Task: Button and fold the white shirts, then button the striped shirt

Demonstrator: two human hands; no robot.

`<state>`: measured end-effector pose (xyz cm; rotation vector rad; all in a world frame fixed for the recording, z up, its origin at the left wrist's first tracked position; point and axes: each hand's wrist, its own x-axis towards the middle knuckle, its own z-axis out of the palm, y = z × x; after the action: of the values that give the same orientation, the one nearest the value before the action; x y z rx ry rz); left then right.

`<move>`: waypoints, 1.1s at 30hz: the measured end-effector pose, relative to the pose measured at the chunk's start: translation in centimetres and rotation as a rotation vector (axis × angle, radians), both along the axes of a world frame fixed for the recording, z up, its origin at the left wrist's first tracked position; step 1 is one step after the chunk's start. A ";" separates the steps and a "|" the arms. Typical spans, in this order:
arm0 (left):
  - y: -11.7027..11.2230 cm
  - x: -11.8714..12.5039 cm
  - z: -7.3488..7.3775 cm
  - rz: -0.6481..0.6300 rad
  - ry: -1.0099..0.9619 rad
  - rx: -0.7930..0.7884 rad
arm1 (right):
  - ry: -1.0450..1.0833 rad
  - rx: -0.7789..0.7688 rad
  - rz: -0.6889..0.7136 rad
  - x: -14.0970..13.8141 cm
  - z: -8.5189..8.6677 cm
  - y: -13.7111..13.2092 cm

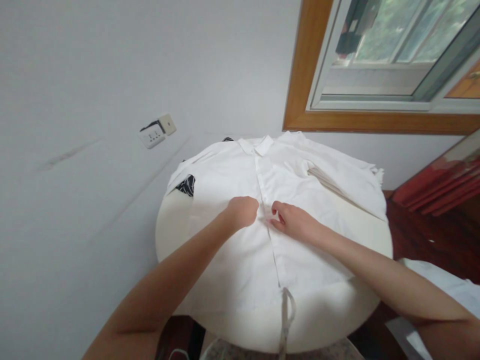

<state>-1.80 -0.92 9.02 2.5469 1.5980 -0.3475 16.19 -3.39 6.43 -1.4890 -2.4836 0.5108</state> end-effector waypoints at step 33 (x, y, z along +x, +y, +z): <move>-3.1 0.4 -6.3 -0.259 -0.642 -0.011 | 0.599 -0.712 -0.023 3.3 -3.2 -0.3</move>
<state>-1.42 -4.02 2.71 2.4828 1.0308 0.4065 19.52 -3.69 3.20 -1.2679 -1.8763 1.6773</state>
